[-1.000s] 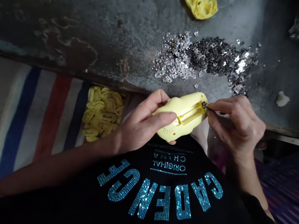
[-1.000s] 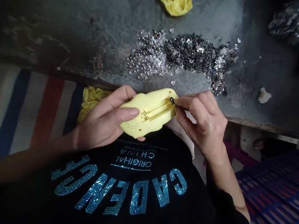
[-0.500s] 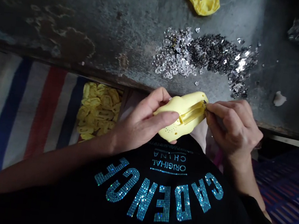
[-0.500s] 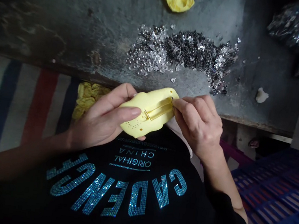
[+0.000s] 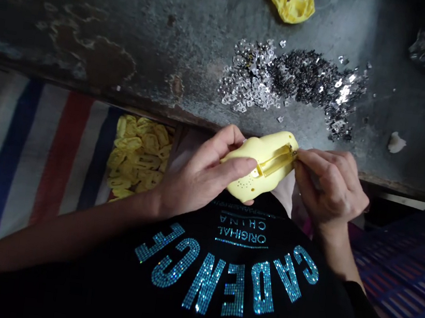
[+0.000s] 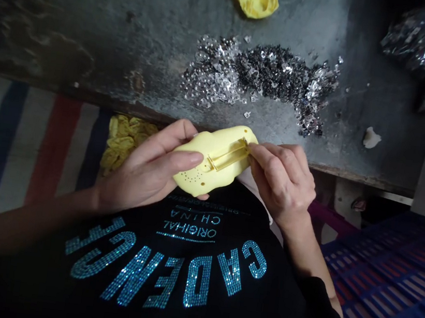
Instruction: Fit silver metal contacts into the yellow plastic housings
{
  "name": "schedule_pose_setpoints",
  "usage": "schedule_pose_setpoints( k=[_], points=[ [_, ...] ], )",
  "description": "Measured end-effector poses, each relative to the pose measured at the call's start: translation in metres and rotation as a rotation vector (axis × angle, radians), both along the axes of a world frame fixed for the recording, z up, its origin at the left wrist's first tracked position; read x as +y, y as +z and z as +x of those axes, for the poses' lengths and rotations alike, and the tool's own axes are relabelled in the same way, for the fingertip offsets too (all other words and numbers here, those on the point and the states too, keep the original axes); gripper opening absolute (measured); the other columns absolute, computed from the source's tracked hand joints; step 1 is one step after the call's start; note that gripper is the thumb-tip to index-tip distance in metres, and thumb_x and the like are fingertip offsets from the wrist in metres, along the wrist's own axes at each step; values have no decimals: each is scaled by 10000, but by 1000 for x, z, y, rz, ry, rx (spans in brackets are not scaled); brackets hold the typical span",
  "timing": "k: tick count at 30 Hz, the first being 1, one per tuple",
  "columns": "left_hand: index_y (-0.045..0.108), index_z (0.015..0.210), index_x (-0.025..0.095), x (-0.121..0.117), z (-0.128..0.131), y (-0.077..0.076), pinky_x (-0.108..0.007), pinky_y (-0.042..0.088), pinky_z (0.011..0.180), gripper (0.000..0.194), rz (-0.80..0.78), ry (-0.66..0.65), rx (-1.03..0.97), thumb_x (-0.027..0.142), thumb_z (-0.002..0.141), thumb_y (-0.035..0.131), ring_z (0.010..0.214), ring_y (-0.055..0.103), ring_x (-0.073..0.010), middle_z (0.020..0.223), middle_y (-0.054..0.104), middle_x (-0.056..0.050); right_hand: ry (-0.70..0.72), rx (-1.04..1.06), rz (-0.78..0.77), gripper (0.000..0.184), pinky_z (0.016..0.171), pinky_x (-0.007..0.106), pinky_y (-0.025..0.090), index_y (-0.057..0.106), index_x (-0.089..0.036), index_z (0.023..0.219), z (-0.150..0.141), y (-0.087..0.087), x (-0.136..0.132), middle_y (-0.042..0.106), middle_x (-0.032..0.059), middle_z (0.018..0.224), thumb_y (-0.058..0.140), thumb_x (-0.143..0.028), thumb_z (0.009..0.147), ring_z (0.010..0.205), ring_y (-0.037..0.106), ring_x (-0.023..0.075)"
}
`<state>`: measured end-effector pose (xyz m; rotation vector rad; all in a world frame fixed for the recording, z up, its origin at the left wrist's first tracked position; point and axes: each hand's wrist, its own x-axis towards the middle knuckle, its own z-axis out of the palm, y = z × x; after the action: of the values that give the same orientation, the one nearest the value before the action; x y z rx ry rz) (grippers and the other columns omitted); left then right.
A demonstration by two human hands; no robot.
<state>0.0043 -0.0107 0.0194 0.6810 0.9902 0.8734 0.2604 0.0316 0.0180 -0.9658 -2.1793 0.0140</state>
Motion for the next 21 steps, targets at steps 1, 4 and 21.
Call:
schedule_pose_setpoints(
  k=[1,4,21],
  points=[
    [595,1116,256,0,0,0,-319,735,608,288,-11,4,-8,412,1038,824,811,794,-226,1030,754,-22,-7,6,-4,379,767,407,680,789,-311,1333,1,-1,-1,895,26,1081,817,-101,1019,867,818,233],
    [595,1123,258,-2,-1,-2,-310,734,624,306,-32,19,-33,416,1029,840,841,788,-226,1040,755,-21,-21,14,-4,397,796,416,684,799,-314,1336,2,-3,-4,899,31,1119,813,-90,1009,890,821,237],
    [537,1074,262,-5,6,5,-238,633,608,315,80,-55,20,400,1041,819,766,677,-166,946,672,15,26,-25,57,352,764,416,612,846,-281,1272,1,-4,-3,884,54,1161,803,-77,988,916,755,250]
  ],
)
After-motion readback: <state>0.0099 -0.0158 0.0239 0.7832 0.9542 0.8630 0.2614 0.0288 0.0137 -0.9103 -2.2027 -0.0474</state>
